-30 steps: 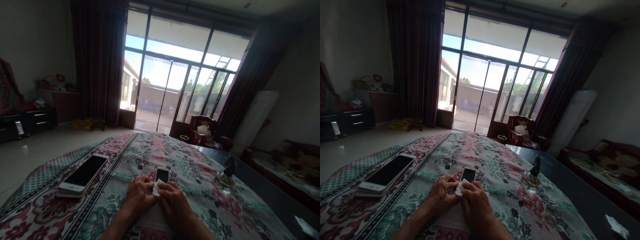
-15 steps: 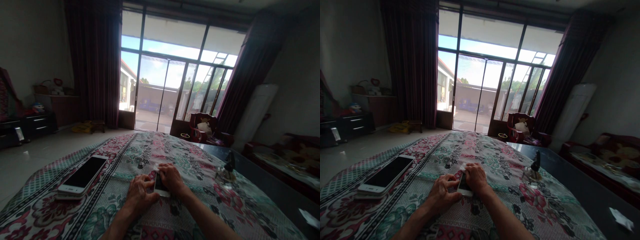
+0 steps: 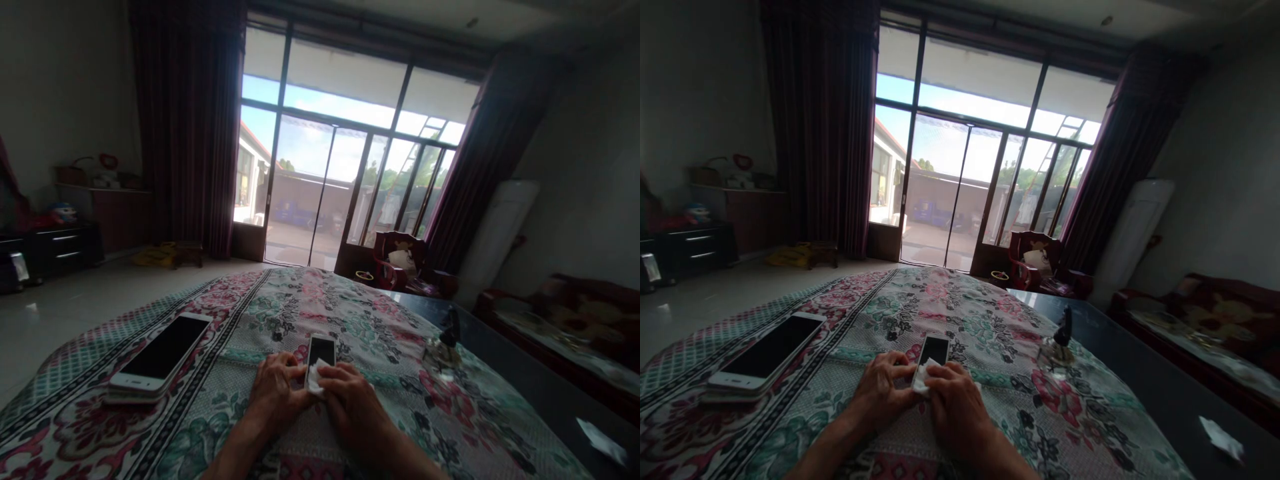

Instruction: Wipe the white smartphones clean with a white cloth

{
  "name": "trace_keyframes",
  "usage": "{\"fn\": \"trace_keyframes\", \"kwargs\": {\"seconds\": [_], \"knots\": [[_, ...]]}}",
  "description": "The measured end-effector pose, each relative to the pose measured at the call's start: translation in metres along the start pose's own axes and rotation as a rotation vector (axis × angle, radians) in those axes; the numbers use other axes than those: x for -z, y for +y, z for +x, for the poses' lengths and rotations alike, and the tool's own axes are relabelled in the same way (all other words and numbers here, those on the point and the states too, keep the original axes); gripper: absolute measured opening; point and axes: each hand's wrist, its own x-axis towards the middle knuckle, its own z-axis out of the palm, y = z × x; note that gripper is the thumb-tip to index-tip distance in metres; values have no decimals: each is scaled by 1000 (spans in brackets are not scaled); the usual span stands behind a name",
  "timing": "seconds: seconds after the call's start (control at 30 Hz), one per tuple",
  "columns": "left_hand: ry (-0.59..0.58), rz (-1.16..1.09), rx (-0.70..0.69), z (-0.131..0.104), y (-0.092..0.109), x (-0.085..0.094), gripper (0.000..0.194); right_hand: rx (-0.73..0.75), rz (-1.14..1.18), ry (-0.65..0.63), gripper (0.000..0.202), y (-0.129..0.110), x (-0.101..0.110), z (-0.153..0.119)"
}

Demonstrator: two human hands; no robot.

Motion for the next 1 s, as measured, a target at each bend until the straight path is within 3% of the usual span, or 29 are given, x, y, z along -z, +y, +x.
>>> {"fn": "trace_keyframes", "kwargs": {"seconds": [0.4, 0.67, 1.0], "knots": [[-37, 0, 0, 2, 0, 2, 25, -287, -63, 123, 30, 50, -10, 55], [-36, -5, -20, 0, -1, 4, 30, -234, -125, 91, 23, 44, -6, 40], [71, -29, -13, 2, 0, -2, 17, -239, -118, 91, 17, 50, -6, 41]]}}
